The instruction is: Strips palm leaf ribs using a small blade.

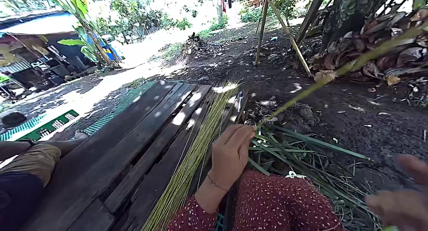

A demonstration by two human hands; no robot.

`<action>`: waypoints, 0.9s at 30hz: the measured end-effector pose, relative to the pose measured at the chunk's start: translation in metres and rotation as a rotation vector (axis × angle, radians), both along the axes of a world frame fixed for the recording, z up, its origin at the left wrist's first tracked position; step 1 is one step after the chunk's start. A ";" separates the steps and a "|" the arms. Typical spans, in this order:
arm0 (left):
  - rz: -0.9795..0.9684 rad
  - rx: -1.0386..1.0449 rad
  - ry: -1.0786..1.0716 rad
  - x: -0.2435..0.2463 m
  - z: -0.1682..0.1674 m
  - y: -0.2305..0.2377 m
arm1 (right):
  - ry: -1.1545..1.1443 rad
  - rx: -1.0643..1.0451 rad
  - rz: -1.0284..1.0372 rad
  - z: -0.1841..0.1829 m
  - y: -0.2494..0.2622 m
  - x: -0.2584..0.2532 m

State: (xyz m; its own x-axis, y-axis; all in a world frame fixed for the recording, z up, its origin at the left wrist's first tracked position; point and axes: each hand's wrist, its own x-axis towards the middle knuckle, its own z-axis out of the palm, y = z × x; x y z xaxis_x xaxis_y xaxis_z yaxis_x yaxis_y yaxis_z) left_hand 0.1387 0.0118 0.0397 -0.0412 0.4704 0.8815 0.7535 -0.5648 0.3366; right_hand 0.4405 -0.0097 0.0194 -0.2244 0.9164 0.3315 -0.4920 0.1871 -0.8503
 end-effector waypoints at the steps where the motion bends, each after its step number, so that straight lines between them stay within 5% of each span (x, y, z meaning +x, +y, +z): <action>1: -0.061 0.019 -0.142 0.006 0.008 -0.001 | -0.024 -0.022 0.160 -0.001 -0.002 -0.019; 7: -0.414 -0.017 -0.623 0.049 0.000 -0.018 | 0.246 -0.177 0.452 -0.008 -0.013 -0.087; 12: -0.533 -0.106 -0.665 0.070 -0.024 -0.032 | 0.376 -0.134 0.429 -0.002 -0.009 -0.097; 19: -0.573 -0.124 -0.739 0.066 -0.027 -0.045 | 0.418 -0.124 0.124 -0.012 0.002 -0.078; 27: -0.586 -0.101 -0.578 0.082 -0.036 -0.050 | 0.080 0.023 0.442 -0.007 -0.013 -0.076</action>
